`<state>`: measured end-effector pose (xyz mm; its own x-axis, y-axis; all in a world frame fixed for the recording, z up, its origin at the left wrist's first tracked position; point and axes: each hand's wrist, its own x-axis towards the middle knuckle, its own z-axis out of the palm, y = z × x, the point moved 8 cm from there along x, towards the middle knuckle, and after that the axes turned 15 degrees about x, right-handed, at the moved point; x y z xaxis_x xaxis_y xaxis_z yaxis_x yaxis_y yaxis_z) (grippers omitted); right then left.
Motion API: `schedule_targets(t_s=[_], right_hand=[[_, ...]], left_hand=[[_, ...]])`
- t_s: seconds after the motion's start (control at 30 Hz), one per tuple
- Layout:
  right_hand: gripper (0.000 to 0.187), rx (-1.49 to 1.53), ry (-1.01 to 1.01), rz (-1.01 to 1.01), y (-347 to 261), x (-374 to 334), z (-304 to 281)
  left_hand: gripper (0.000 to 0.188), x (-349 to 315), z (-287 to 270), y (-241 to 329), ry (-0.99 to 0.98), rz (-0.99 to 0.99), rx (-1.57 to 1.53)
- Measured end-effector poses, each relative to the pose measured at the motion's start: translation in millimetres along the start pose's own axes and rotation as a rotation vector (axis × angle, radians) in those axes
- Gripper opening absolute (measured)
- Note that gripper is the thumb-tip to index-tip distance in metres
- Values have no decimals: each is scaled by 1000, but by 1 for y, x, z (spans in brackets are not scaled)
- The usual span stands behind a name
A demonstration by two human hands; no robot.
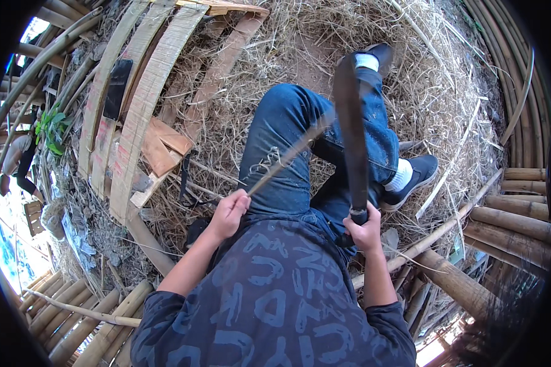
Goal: The person sits on a straw-covered floor and uses a machete to shave a long strip of bamboo. They hold the bamboo strip with one hand and repeatedly scrape the blade along its length to smooth the surface, handling one strip at a time.
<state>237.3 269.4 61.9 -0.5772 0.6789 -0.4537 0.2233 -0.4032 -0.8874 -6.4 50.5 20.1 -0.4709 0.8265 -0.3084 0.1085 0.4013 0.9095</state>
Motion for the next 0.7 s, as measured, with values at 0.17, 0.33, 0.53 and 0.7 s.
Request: schedule_targets(t_s=[0.17,0.33,0.53,0.7], right_hand=[[19,246,26,-65,-32,-2,11],[22,322,106,-129,-31,1,8],[25,401,198,-180,-33,0,3],[25,439,258,-231,-35,-2,-11]], left_hand=[[24,3,-26,-6,215,-161,-252],[24,2,-15,36,-58,-12,307],[28,-14,-16,26,-165,-85,772],[26,-33,-59,6,220,-165,585]])
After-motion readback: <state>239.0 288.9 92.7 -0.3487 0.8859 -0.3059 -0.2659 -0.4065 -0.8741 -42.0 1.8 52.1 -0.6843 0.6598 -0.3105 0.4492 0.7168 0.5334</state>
